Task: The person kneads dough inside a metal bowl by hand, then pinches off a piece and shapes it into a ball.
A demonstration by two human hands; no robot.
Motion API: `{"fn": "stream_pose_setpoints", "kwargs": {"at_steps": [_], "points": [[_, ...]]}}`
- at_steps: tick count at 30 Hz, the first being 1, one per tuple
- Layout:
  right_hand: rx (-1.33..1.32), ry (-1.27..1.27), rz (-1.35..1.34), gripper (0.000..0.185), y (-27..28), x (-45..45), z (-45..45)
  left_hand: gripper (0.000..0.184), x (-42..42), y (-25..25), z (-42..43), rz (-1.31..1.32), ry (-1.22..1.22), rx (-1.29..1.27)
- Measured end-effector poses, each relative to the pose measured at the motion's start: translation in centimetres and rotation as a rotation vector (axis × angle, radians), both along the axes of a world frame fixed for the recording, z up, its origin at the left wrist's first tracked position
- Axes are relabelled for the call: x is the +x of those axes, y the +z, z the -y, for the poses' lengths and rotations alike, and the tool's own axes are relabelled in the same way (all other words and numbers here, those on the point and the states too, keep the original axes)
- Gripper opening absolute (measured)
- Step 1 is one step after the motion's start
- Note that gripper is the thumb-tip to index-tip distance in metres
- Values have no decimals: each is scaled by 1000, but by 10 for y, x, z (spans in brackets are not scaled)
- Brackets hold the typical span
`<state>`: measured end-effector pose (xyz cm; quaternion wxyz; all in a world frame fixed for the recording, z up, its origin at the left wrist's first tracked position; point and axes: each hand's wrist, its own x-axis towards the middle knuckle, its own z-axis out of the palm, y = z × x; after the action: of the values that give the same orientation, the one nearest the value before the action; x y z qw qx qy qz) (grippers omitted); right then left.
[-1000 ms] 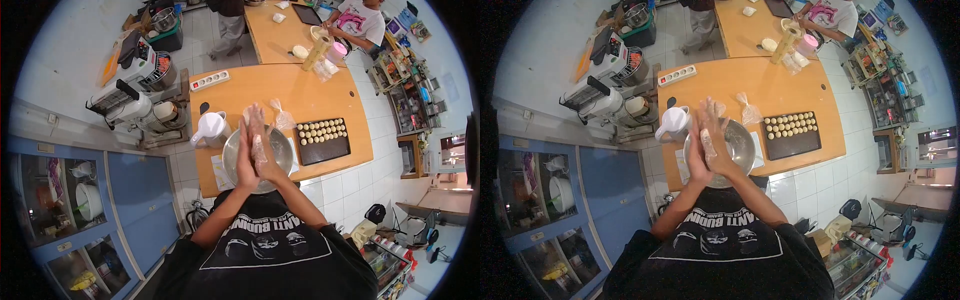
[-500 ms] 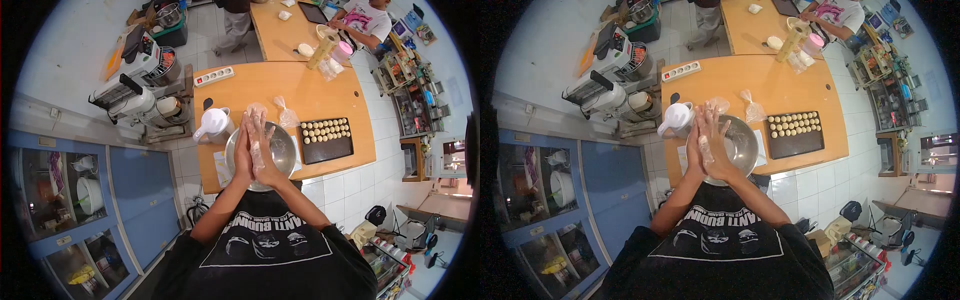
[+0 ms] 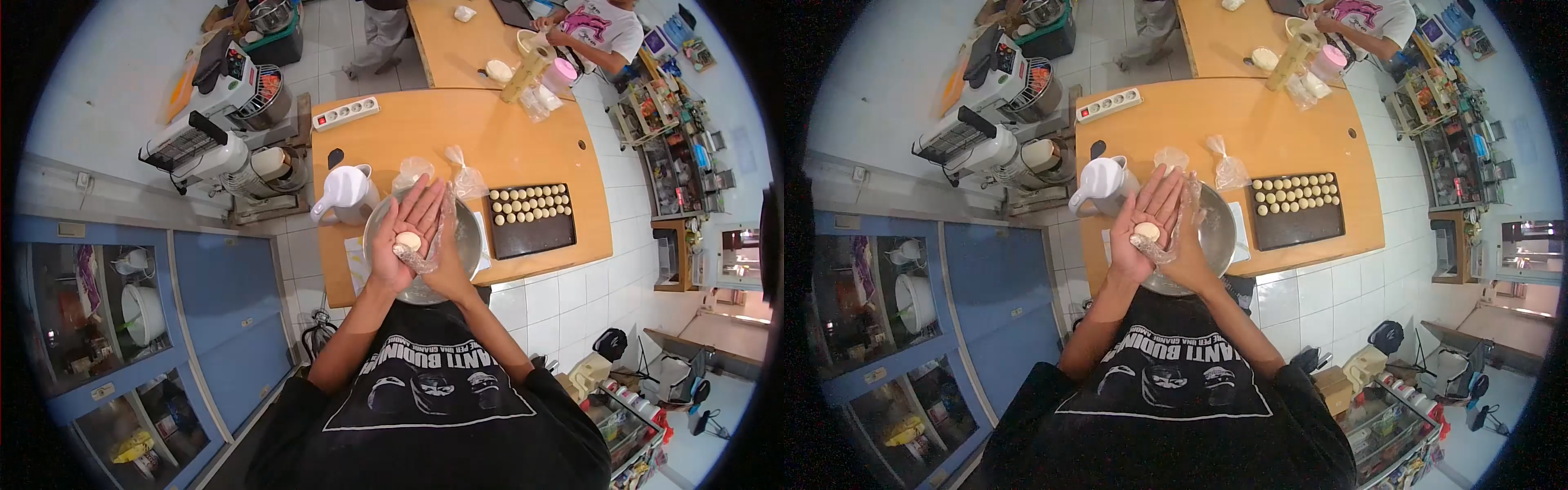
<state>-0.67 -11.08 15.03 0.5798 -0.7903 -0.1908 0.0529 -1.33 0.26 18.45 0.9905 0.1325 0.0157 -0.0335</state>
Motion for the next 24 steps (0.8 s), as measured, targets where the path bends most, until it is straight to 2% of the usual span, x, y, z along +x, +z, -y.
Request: {"fn": "stream_pose_setpoints", "kwargs": {"at_steps": [2, 5, 9, 11, 16, 18, 19, 21, 24], "points": [[47, 33, -23, 125, -7, -2, 3, 66, -5, 4, 2, 5, -23, 145], [134, 11, -50, 124, -1, -1, -4, 71, -8, 1, 3, -28, -26, 179], [241, -53, -63, 125, 9, -2, -10, 73, -9, -8, 0, -19, -24, 172], [202, -50, -74, 124, 6, 1, -8, 71, -6, -11, 0, -128, -8, 140], [144, 25, -128, 117, -20, 6, 0, 70, 2, -12, -1, -104, 20, 18], [489, -28, -436, 109, -16, 5, 2, 69, 0, -14, -4, -77, -3, -13], [489, -27, -436, 109, -17, 5, 2, 69, -1, -17, -7, -44, -13, -8], [335, 19, -263, 103, -18, 6, 6, 68, -2, -17, -7, -10, -25, -1], [352, 59, -355, 103, -31, 3, 9, 68, -4, -14, -3, -38, -23, 15]]}}
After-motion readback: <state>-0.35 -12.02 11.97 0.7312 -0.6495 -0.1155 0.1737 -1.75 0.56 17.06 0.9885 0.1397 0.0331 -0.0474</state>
